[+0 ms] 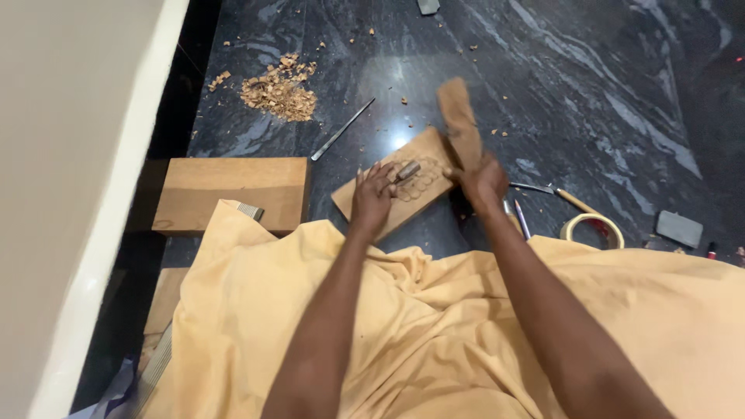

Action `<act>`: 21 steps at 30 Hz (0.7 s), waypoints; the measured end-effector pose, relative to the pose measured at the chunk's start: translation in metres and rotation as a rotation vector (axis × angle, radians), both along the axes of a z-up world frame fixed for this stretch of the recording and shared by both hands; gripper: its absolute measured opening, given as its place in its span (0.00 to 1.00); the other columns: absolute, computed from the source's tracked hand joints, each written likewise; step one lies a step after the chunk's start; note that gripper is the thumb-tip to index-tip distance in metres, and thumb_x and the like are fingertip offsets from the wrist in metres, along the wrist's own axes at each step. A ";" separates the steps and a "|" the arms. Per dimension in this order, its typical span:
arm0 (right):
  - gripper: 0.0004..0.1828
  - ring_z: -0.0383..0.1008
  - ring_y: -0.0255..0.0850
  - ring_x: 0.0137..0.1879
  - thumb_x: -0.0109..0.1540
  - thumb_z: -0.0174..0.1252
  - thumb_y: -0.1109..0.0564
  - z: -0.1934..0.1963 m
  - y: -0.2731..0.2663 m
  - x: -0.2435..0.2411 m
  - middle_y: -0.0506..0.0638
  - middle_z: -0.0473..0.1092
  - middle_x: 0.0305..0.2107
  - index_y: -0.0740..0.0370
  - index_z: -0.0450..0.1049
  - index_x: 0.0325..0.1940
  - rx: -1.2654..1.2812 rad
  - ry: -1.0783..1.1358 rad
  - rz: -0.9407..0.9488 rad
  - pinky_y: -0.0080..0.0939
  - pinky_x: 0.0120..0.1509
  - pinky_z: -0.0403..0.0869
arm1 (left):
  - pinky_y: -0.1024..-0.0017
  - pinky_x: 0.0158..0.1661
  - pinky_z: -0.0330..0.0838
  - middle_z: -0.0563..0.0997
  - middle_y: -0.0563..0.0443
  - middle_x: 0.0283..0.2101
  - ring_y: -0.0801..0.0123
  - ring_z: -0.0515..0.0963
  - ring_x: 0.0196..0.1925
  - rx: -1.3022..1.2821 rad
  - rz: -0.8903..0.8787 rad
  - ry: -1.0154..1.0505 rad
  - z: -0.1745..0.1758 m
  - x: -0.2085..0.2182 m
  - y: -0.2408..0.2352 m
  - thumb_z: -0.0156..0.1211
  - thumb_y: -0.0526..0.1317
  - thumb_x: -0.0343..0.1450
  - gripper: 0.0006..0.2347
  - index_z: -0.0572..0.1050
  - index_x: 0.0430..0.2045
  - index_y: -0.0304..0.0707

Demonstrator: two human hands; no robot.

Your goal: The person carves a leaf design into a small wooden plank using a chisel and a wooden mallet. They repeatedly strike the chisel to remove wood shavings and refine the pattern.

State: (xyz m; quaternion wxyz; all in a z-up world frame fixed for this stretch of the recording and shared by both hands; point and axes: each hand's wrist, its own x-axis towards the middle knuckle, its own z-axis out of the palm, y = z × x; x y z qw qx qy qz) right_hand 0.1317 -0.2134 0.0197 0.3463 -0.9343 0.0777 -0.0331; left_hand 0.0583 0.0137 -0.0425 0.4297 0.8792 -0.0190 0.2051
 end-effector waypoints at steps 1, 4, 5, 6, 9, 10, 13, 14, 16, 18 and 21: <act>0.41 0.77 0.59 0.51 0.45 0.80 0.40 -0.003 -0.007 -0.014 0.66 0.76 0.45 0.67 0.75 0.52 -0.043 0.023 -0.069 0.53 0.54 0.74 | 0.52 0.73 0.44 0.80 0.50 0.62 0.51 0.71 0.71 0.038 -0.079 0.000 0.009 0.002 0.005 0.57 0.29 0.72 0.07 0.82 0.27 0.34; 0.37 0.80 0.59 0.46 0.46 0.78 0.43 -0.012 -0.020 -0.066 0.67 0.78 0.40 0.70 0.76 0.49 0.165 0.048 -0.119 0.53 0.50 0.76 | 0.64 0.57 0.75 0.76 0.53 0.60 0.59 0.84 0.49 -0.283 0.033 0.425 0.038 -0.001 0.012 0.49 0.34 0.74 0.12 0.81 0.45 0.48; 0.35 0.81 0.59 0.43 0.47 0.77 0.44 -0.015 -0.018 -0.085 0.66 0.79 0.38 0.70 0.77 0.47 0.257 0.116 -0.124 0.53 0.48 0.76 | 0.64 0.57 0.73 0.79 0.49 0.54 0.58 0.84 0.46 -0.195 0.053 0.363 0.046 -0.003 0.017 0.53 0.34 0.73 0.10 0.82 0.42 0.44; 0.33 0.82 0.59 0.40 0.47 0.76 0.45 -0.016 -0.013 -0.099 0.66 0.81 0.35 0.71 0.77 0.46 0.349 0.184 -0.130 0.53 0.45 0.77 | 0.64 0.56 0.72 0.83 0.45 0.47 0.57 0.84 0.43 -0.107 0.071 0.300 0.053 -0.005 0.022 0.57 0.34 0.71 0.08 0.83 0.39 0.41; 0.33 0.80 0.51 0.38 0.43 0.82 0.47 -0.020 0.003 -0.126 0.65 0.79 0.34 0.71 0.79 0.43 0.170 -0.150 0.000 0.48 0.43 0.76 | 0.64 0.45 0.75 0.85 0.41 0.38 0.58 0.84 0.37 -0.110 0.114 0.423 0.056 -0.007 0.032 0.58 0.34 0.71 0.07 0.83 0.38 0.39; 0.32 0.80 0.48 0.36 0.44 0.81 0.48 -0.019 0.003 -0.130 0.64 0.79 0.33 0.71 0.79 0.43 0.194 -0.129 0.002 0.46 0.42 0.76 | 0.64 0.40 0.77 0.84 0.41 0.36 0.59 0.84 0.36 -0.155 0.129 0.513 0.051 -0.007 0.036 0.57 0.34 0.72 0.07 0.82 0.39 0.40; 0.28 0.78 0.41 0.32 0.46 0.78 0.53 -0.009 0.004 -0.129 0.58 0.79 0.30 0.71 0.78 0.43 0.372 -0.034 -0.008 0.41 0.38 0.76 | 0.70 0.39 0.75 0.85 0.44 0.31 0.66 0.83 0.32 -0.074 0.076 0.350 0.026 0.003 0.047 0.57 0.35 0.73 0.08 0.84 0.41 0.42; 0.26 0.78 0.39 0.31 0.48 0.77 0.54 -0.005 0.004 -0.129 0.56 0.78 0.30 0.71 0.77 0.43 0.496 0.031 -0.024 0.39 0.36 0.76 | 0.73 0.38 0.73 0.84 0.46 0.32 0.69 0.81 0.32 -0.346 0.027 0.291 0.016 0.004 0.049 0.59 0.35 0.75 0.07 0.84 0.39 0.38; 0.23 0.77 0.38 0.30 0.49 0.75 0.58 0.003 0.000 -0.127 0.52 0.78 0.31 0.70 0.76 0.44 0.662 0.122 -0.044 0.37 0.34 0.76 | 0.77 0.34 0.69 0.83 0.51 0.33 0.75 0.77 0.32 -0.888 -0.084 0.165 0.010 0.004 0.046 0.63 0.36 0.77 0.07 0.85 0.37 0.30; 0.24 0.77 0.38 0.31 0.49 0.74 0.61 0.015 -0.006 -0.121 0.49 0.77 0.32 0.68 0.74 0.47 0.749 0.171 -0.046 0.35 0.34 0.76 | 0.80 0.27 0.60 0.78 0.55 0.31 0.80 0.69 0.27 -1.064 -0.054 0.138 0.018 0.002 0.047 0.63 0.36 0.77 0.06 0.84 0.38 0.31; 0.24 0.78 0.32 0.33 0.49 0.72 0.60 0.037 -0.014 -0.124 0.46 0.79 0.33 0.65 0.75 0.48 0.840 0.102 -0.045 0.31 0.35 0.76 | 0.82 0.26 0.63 0.81 0.53 0.32 0.79 0.72 0.26 -1.189 -0.087 0.127 0.040 -0.005 0.039 0.62 0.36 0.75 0.06 0.82 0.40 0.31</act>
